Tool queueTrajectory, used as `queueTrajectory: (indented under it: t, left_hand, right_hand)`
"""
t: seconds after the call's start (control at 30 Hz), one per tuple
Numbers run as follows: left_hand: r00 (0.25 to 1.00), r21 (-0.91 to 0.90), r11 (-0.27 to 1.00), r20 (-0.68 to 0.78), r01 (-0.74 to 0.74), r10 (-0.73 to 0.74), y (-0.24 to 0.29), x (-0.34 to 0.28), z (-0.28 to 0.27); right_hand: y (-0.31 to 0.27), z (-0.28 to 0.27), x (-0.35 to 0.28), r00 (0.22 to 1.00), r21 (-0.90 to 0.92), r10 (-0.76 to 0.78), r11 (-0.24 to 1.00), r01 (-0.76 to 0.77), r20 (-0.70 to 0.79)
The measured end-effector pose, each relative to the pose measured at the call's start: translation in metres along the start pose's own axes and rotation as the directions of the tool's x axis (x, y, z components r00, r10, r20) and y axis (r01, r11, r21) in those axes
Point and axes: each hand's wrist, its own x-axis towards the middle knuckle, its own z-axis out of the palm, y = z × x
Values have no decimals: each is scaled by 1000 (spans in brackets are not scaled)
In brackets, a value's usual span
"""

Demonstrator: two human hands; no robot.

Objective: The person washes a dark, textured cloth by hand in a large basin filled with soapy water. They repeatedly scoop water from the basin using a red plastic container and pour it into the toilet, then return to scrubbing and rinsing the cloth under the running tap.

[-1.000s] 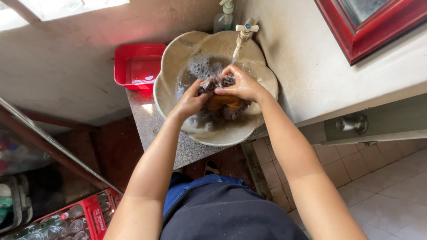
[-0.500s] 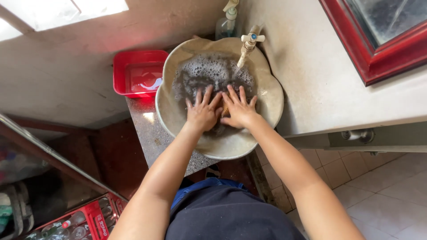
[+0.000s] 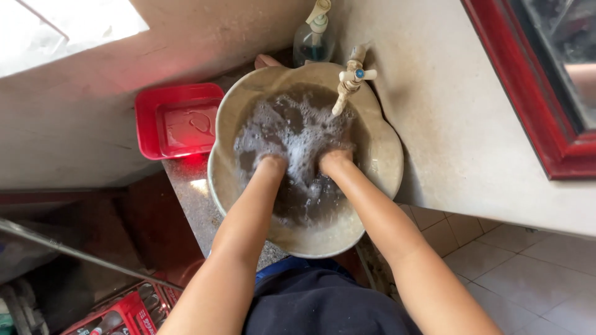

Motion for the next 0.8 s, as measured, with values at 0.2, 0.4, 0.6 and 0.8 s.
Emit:
queueTrajectory:
  t: [0.2, 0.4, 0.6, 0.8]
  left_hand:
    - [331, 433, -659, 900, -615, 283, -98, -164, 101]
    - [504, -620, -635, 772, 462, -387, -130, -306, 76]
    - [692, -532, -822, 672, 203, -263, -75, -233, 30]
    - [524, -443, -892, 783, 92, -335, -83, -300, 3]
  right_hand:
    - [-45, 31, 58, 737, 696, 262, -617, -368, 623]
    - [-4, 0, -33, 529, 770, 727, 1, -638, 437]
    - [-42, -15, -36, 758, 931, 545, -270, -246, 358]
    - [-48, -21, -55, 799, 933, 575, -356, 47, 179]
